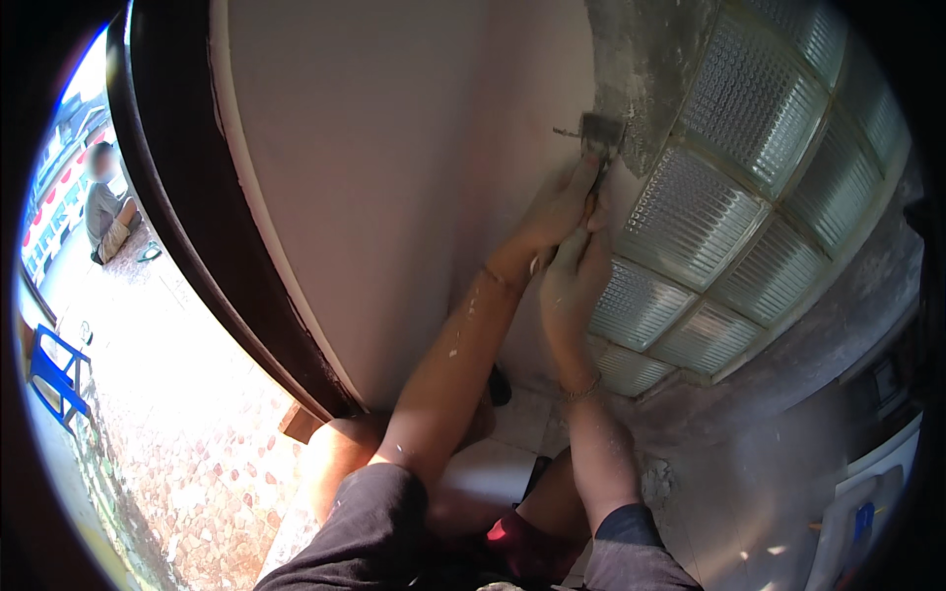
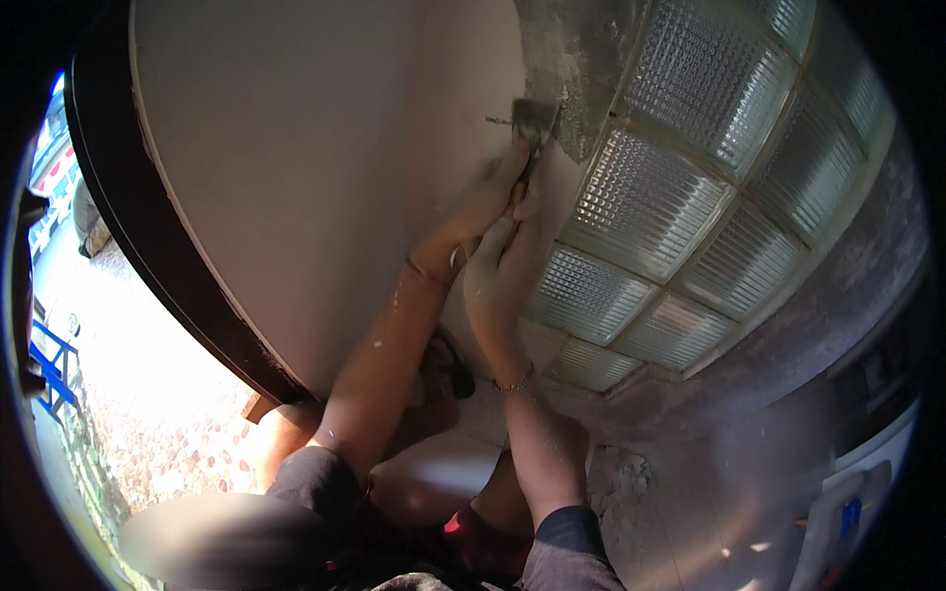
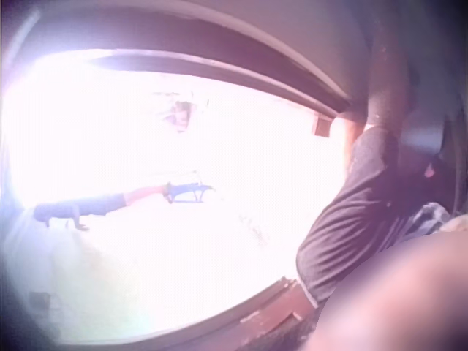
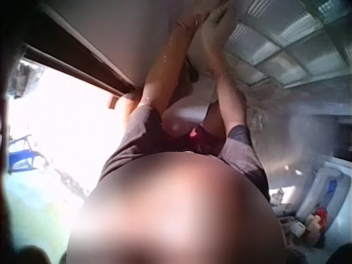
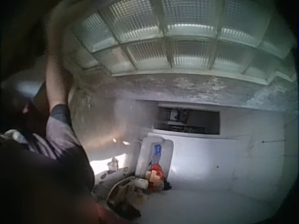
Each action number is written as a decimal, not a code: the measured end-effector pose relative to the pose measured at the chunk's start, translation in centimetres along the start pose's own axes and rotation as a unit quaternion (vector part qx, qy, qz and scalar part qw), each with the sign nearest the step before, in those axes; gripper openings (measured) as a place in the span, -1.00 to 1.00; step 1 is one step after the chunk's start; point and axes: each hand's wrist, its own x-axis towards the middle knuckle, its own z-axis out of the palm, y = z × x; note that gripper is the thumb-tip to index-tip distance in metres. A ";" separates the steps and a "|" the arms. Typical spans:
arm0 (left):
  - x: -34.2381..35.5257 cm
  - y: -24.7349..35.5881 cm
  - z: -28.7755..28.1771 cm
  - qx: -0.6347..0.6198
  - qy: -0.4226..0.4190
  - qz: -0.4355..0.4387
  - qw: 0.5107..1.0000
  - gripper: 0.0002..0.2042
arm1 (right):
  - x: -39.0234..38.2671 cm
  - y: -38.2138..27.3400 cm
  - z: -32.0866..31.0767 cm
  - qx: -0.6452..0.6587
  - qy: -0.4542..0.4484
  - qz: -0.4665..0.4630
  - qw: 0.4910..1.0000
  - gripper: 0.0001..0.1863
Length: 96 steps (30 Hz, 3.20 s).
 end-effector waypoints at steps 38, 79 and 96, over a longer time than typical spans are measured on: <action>1.0 1.6 1.0 -0.156 -0.022 -0.062 0.986 -0.49 | 1.7 -1.2 -1.1 -0.039 -0.010 -0.015 0.999 -0.63; 2.9 3.6 1.3 -0.141 0.005 -0.043 0.989 -0.49 | 4.4 -3.9 -1.4 -0.025 -0.017 0.005 1.000 -0.66; 4.1 5.5 1.0 -0.116 0.010 -0.025 0.993 -0.50 | 6.2 -5.2 -0.7 -0.096 -0.008 -0.017 0.995 -0.60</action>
